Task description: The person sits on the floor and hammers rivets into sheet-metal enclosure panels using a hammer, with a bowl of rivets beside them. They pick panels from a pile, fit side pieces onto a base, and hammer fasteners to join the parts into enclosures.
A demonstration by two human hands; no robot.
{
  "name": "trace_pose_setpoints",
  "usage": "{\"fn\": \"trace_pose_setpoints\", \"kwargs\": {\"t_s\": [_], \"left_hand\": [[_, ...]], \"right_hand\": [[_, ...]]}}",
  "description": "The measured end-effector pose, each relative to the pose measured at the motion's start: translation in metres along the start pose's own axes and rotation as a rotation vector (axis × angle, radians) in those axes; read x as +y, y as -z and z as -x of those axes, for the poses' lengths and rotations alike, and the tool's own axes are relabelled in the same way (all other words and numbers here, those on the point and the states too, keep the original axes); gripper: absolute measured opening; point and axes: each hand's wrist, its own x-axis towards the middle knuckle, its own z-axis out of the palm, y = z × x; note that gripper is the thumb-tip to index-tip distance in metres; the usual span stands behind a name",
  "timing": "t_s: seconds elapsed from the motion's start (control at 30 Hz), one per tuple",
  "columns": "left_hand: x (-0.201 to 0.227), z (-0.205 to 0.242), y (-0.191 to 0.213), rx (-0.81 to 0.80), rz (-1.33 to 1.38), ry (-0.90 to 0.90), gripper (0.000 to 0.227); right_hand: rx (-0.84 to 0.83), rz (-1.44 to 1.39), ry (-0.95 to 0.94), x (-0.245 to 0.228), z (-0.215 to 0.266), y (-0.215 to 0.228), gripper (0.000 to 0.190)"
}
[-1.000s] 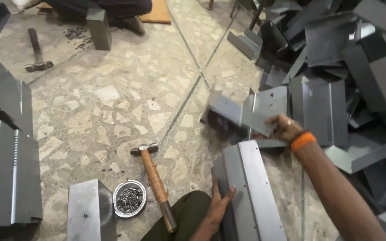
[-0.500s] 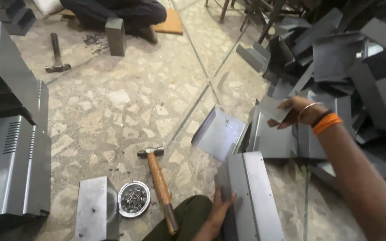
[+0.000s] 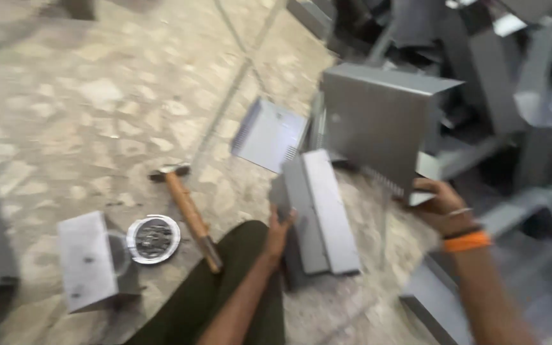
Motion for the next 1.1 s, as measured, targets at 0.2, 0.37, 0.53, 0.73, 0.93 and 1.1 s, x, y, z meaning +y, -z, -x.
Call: {"fn": "trace_pose_setpoints", "kwargs": {"t_s": [0.2,0.37,0.53,0.73,0.93,1.1], "left_hand": [[0.022,0.022,0.002,-0.06,0.01,-0.044,0.105],[0.031,0.023,-0.002,-0.085,0.045,-0.053,0.103],[0.038,0.028,-0.004,-0.092,0.058,-0.052,0.103],[0.025,0.021,0.002,-0.084,-0.005,-0.061,0.107],[0.035,0.023,0.004,-0.09,-0.058,0.017,0.108],[0.013,0.01,0.005,-0.054,-0.098,0.004,0.104]], "right_hand": [[-0.038,-0.067,-0.134,0.133,0.001,0.017,0.012],[-0.211,0.293,-0.271,0.133,0.014,-0.012,0.009],[-0.204,1.05,-0.501,0.128,0.005,-0.033,0.028],[0.14,0.984,-0.231,0.073,-0.018,-0.03,0.038],[0.072,0.727,0.066,-0.013,-0.039,-0.099,0.032],[0.224,1.002,0.469,-0.06,-0.132,-0.185,0.024]]}}
